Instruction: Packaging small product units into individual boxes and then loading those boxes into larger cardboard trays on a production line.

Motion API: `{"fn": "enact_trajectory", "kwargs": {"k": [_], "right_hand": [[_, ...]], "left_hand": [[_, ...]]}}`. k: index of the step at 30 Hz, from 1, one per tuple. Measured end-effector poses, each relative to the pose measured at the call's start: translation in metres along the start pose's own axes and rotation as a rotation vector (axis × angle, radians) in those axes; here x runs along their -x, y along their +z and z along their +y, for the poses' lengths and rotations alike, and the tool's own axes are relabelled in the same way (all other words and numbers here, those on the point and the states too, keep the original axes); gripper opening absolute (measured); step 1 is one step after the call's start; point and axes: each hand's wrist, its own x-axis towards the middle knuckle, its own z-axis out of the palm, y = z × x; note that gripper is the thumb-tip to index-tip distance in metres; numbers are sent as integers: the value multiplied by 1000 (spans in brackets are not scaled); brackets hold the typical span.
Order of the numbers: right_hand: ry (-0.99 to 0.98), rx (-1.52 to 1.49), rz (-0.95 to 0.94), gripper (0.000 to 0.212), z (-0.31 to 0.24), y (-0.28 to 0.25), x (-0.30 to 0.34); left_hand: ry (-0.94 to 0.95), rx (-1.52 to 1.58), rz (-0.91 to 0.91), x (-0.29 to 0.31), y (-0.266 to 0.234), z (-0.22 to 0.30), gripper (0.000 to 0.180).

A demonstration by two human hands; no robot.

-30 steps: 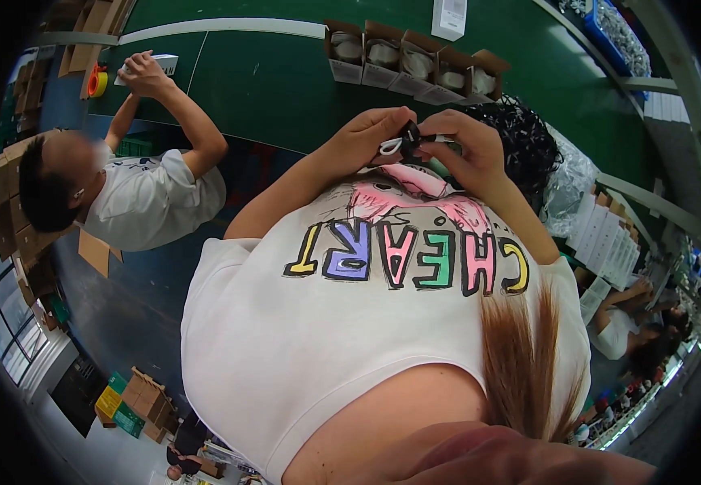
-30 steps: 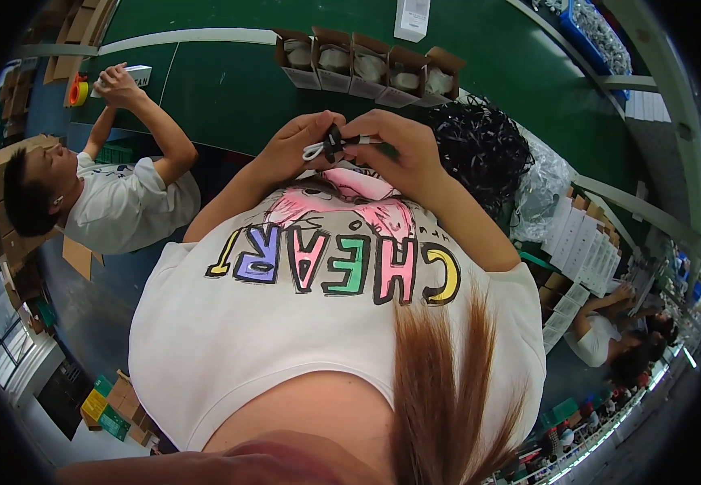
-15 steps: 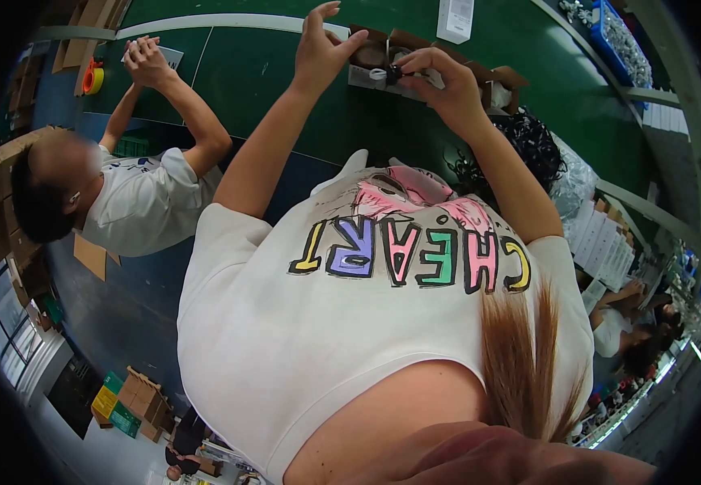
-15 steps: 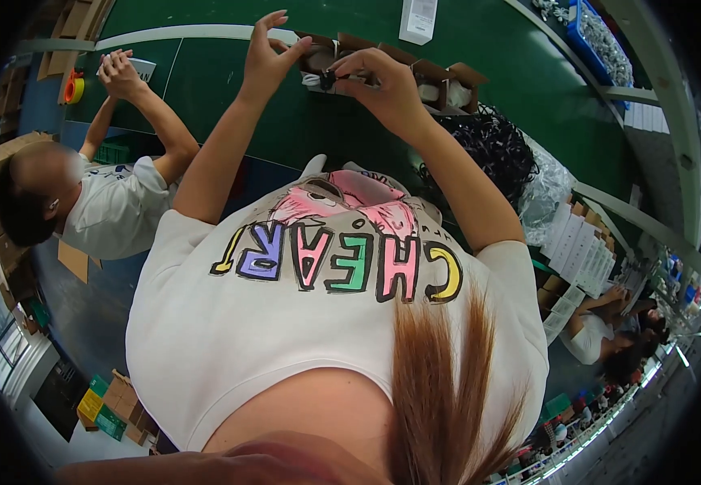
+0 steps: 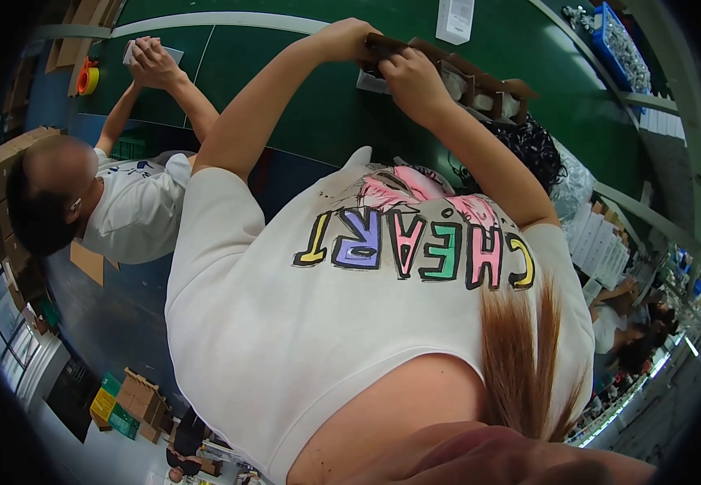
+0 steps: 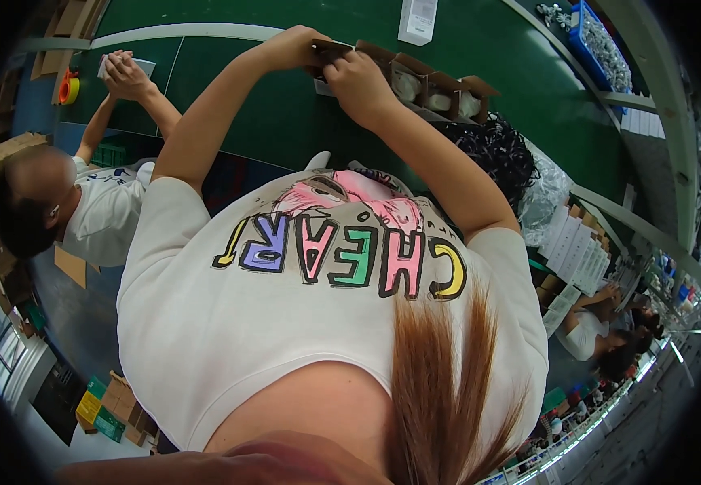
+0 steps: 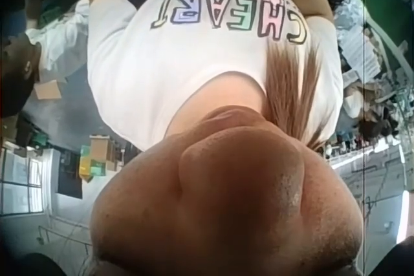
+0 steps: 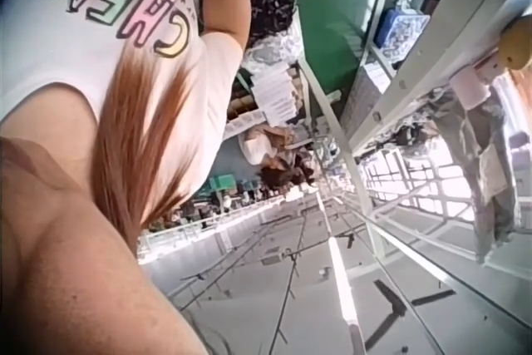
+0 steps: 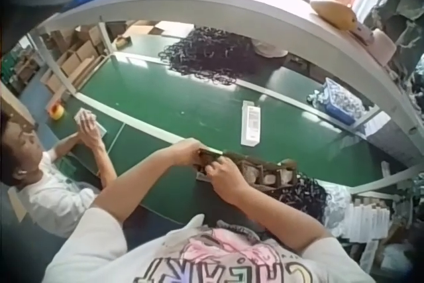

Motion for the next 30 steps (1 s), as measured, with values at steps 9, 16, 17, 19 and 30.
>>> {"fn": "enact_trajectory", "kwargs": {"k": [9,16,17,19,30], "right_hand": [[1,113,-11,19,-7,5,7],[111,-97,-3,23,-11,-1,11],[95,-193,117,24,-8,-12,14],[82,-330,346,29,-2,-47,27],[1340,-151,249,28,177,-18,347]], "left_hand": [[114,-129,105,6,9,9,25],[142,104,335,14,12,3,24],[116,109,344,18,5,2,25],[149,108,367,25,-13,-15,26],[-260,-68,194,95,-194,-127,24]]}}
